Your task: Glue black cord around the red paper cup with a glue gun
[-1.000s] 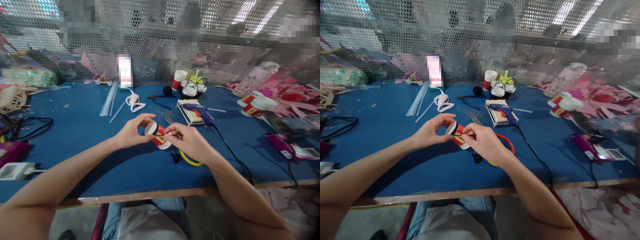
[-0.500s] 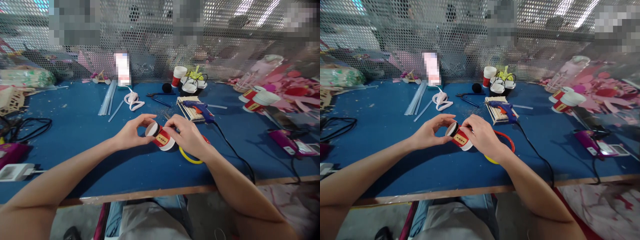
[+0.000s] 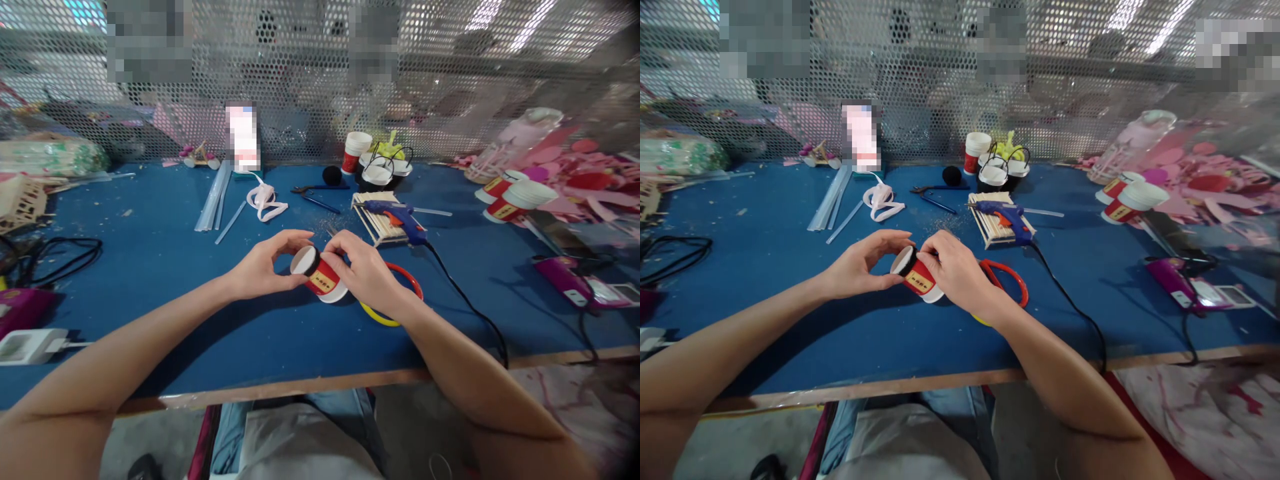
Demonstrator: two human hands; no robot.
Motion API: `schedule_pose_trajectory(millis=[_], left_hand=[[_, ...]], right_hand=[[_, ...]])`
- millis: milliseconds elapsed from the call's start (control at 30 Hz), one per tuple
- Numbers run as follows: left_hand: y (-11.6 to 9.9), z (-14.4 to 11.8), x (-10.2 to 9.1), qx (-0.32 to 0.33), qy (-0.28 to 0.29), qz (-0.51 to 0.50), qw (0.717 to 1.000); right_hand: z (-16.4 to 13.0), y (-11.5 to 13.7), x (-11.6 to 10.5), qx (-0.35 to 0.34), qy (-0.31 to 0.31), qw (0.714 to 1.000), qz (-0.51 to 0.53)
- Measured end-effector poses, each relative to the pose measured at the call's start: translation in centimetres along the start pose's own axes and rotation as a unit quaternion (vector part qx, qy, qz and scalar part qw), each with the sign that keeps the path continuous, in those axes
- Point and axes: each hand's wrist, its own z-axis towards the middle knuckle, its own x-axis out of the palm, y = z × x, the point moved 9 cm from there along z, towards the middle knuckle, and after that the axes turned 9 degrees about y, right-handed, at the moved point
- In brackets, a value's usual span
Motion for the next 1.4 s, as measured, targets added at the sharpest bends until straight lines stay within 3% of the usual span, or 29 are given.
schedule_pose_trajectory(millis=[233, 400, 667, 1067, 1400], left_hand=[[-0.2, 0.0, 0.2, 0.019, 0.022, 0.002, 1.000], [-0.2, 0.0, 0.2, 0.026, 0.033, 0.008, 0.999], [-0.7, -0.2, 0.3, 0.011, 0.065, 0.049, 0.997], [0.6, -0.3, 0.6, -0.118, -0.012, 0.105, 0.987], [0.4, -0.2, 1.3, -0.096, 0.014, 0.040, 0.994]], right_hand=[[-0.2, -0.6, 0.4, -0.007, -0.019, 0.999, 0.032], [-0.5, -1.4, 1.2, 0.031, -0.023, 0.998, 0.055], [-0.7, -0.6, 1.6, 0.011, -0.043, 0.999, -0.004], [-1.1, 0.2, 2.1, 0.015, -0.063, 0.994, -0.082], [-1.3, 0.0, 1.3, 0.013, -0.045, 0.998, -0.051]])
